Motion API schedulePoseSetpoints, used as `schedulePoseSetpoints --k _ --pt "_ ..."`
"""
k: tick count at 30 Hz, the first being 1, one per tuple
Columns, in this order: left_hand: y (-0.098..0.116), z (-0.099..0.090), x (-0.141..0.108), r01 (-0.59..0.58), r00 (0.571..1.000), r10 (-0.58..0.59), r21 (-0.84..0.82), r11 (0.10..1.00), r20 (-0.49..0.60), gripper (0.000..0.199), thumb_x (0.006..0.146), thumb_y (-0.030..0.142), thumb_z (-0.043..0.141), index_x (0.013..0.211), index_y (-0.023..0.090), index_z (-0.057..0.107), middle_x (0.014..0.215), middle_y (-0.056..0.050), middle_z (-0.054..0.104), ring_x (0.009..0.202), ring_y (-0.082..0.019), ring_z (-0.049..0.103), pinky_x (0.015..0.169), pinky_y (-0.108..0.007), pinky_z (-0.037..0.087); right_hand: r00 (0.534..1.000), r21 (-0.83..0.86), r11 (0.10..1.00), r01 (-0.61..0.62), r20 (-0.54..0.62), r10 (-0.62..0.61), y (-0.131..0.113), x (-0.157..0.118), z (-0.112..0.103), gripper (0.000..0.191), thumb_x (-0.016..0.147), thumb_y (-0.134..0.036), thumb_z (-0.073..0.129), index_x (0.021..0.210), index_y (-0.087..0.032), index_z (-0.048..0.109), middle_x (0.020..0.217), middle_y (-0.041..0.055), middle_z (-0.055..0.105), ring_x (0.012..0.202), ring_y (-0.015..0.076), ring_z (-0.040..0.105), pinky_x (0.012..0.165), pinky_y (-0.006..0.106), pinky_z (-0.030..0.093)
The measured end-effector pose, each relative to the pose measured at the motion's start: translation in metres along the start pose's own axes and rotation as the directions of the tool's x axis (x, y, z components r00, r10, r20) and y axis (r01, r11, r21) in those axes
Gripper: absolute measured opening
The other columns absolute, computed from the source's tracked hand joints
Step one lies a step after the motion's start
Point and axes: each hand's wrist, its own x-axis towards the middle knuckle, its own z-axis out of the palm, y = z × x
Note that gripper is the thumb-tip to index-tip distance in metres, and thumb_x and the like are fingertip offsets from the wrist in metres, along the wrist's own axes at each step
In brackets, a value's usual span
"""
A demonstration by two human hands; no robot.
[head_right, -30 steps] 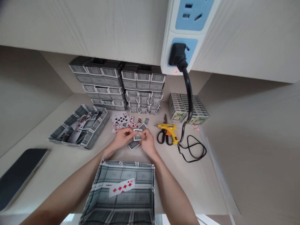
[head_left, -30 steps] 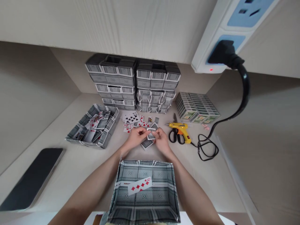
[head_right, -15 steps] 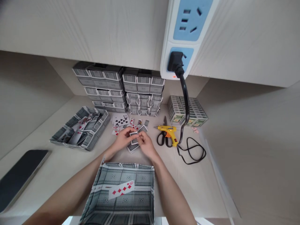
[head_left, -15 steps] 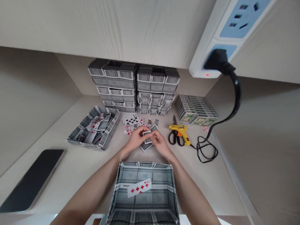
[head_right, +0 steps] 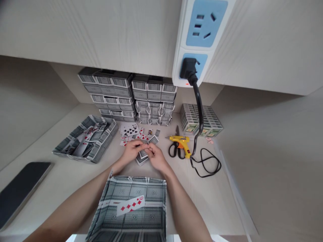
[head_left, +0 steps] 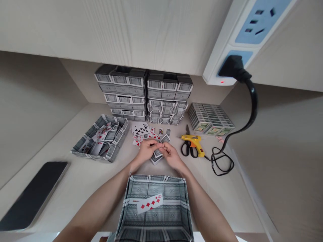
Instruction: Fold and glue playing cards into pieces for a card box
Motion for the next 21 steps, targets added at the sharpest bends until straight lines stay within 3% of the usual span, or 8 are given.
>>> schedulePoseSetpoints --k 4,8,12,17,21 --pt "-0.002 0.003 0.001 0.023 0.999 -0.024 -0.04 0.999 -0.022 0.031 0.071 0.037 0.059 0.05 0.014 0.055 0.05 0.003 0.047 0.051 -0.009 0.042 0.05 -0.022 0.033 1.0 -0.009 1.0 0.018 -0.005 -0.018 -0.001 0.001 0.002 0.021 0.08 -0.037 0.048 0.069 -0.02 0.04 0.06 -0.0053 0.038 0.054 0.0095 0.034 0.05 0.021 0.029" --pt "0.001 0.0 0.004 -0.113 0.993 0.115 0.101 0.988 -0.012 0.033 0.076 0.037 0.055 0.051 0.015 0.055 0.051 0.002 0.046 0.055 -0.01 0.045 0.054 -0.023 0.036 1.0 0.007 1.0 0.009 -0.024 -0.009 -0.002 0.001 0.001 0.022 0.079 -0.04 0.047 0.074 -0.019 0.045 0.062 -0.0044 0.04 0.055 0.0097 0.036 0.051 0.021 0.031" --pt "0.004 -0.014 0.008 -0.218 0.975 0.218 0.304 0.928 0.033 0.031 0.087 0.031 0.036 0.085 0.017 0.064 0.077 -0.004 0.06 0.078 -0.014 0.055 0.073 -0.027 0.043 0.993 -0.118 0.993 -0.025 -0.12 0.011 0.001 0.0 -0.002 0.027 0.079 -0.044 0.046 0.075 -0.018 0.053 0.058 -0.0036 0.043 0.051 0.0101 0.038 0.049 0.022 0.031" --pt "-0.007 -0.036 0.014 -0.095 0.959 0.246 0.657 0.748 -0.14 0.036 0.084 0.021 0.04 0.117 0.015 0.05 0.119 -0.011 0.053 0.113 -0.021 0.045 0.097 -0.035 0.035 0.973 -0.417 0.905 -0.079 -0.228 -0.02 0.006 -0.001 -0.004 0.032 0.078 -0.044 0.047 0.071 -0.017 0.063 0.052 -0.0017 0.05 0.047 0.0104 0.04 0.046 0.022 0.03" --pt "-0.023 -0.041 0.017 0.024 0.956 0.207 0.763 0.647 -0.206 0.047 0.079 0.02 0.047 0.125 0.009 0.042 0.128 -0.016 0.047 0.122 -0.026 0.039 0.101 -0.04 0.031 0.961 -0.56 0.824 -0.083 -0.264 -0.082 0.005 -0.002 -0.002 0.031 0.075 -0.044 0.053 0.085 -0.019 0.068 0.047 -0.0026 0.049 0.043 0.011 0.04 0.047 0.023 0.029"
